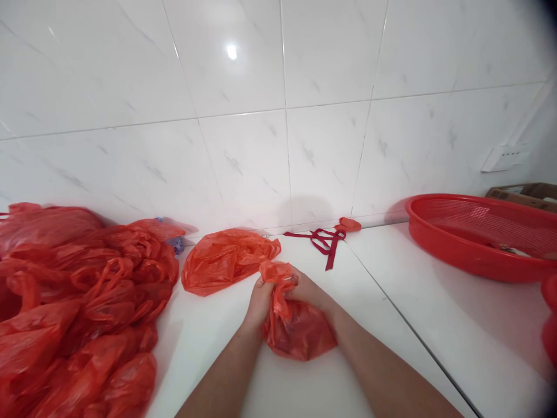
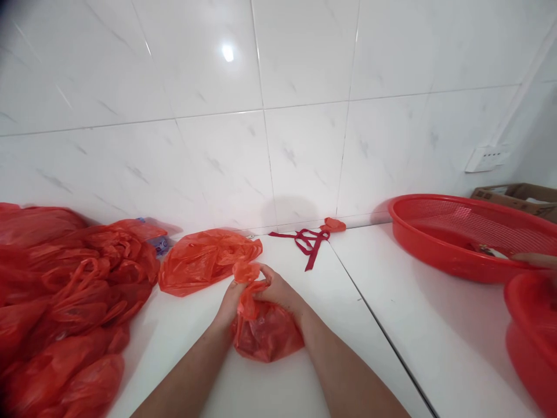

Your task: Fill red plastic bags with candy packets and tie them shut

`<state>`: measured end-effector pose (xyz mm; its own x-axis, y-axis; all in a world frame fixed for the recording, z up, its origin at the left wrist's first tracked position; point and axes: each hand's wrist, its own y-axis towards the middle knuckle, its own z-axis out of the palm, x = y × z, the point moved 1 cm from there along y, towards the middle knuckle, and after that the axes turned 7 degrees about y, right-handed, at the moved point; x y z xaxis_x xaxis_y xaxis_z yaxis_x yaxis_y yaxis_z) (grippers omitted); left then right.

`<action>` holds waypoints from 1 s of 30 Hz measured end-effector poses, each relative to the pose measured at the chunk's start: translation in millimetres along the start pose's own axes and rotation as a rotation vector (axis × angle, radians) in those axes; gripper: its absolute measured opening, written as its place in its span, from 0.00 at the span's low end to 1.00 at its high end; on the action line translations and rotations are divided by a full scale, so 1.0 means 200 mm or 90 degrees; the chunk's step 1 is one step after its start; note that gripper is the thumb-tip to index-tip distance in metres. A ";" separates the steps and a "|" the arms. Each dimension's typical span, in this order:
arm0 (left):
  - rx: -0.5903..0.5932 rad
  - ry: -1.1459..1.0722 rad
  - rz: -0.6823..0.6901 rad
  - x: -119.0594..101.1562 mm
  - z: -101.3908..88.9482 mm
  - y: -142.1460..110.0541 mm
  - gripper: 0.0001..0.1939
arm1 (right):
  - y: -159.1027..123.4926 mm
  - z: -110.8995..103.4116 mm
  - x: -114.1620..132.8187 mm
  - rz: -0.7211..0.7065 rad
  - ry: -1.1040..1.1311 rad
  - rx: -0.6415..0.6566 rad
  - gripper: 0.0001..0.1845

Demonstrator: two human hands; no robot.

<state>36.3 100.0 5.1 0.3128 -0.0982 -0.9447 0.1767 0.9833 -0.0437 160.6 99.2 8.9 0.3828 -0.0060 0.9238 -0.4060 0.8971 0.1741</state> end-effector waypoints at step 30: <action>0.001 0.414 0.204 0.00 -0.06 -0.01 0.13 | -0.04 -0.12 0.00 0.052 0.323 -0.065 0.11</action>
<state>24.4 100.6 1.2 -0.2689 0.3064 -0.9131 0.1707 0.9482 0.2679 183.2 102.9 -1.4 0.7172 0.2586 0.6470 -0.3790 0.9240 0.0507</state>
